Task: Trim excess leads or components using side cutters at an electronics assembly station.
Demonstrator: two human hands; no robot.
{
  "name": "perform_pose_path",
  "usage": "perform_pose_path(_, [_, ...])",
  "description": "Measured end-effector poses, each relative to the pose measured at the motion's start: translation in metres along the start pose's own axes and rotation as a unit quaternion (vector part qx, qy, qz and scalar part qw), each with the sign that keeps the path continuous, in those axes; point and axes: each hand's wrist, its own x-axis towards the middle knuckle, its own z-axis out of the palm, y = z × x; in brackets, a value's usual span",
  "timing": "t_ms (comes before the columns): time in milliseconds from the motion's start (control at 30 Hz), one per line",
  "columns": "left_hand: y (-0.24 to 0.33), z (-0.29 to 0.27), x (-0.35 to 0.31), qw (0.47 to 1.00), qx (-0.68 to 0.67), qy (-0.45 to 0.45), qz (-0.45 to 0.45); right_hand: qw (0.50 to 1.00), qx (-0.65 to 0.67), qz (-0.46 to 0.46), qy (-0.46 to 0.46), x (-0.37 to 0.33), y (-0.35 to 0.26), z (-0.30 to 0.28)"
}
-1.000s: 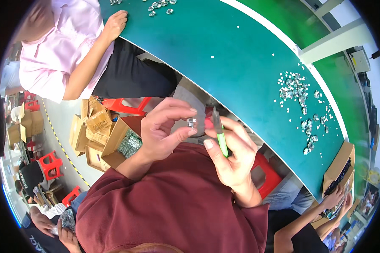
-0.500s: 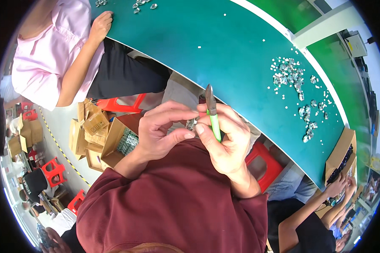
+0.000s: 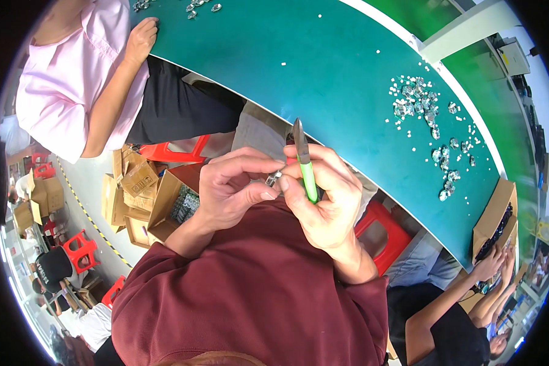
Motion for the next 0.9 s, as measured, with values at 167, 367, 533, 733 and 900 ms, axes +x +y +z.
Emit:
perform_pose_path(167, [0.002,0.0,-0.001,1.0,-0.003,0.008,-0.016,1.0,0.001,-0.003,-0.005,0.0,0.0,0.0])
perform_pose_path(367, [-0.001,-0.003,0.0,0.996,0.081,0.002,0.034,0.998,0.04,0.039,-0.023,0.002,0.001,-0.003])
perform_pose_path(533, [0.014,0.001,0.003,0.975,0.209,0.016,0.072,0.994,0.087,0.048,-0.033,0.001,0.001,-0.002])
perform_pose_path(733, [0.009,0.004,0.003,0.983,0.16,0.038,0.085,0.97,0.2,0.131,-0.042,-0.006,0.011,-0.003])
perform_pose_path(900, [-0.006,0.003,0.001,0.989,0.079,0.044,0.12,0.925,0.329,0.183,-0.049,-0.009,0.013,0.0])
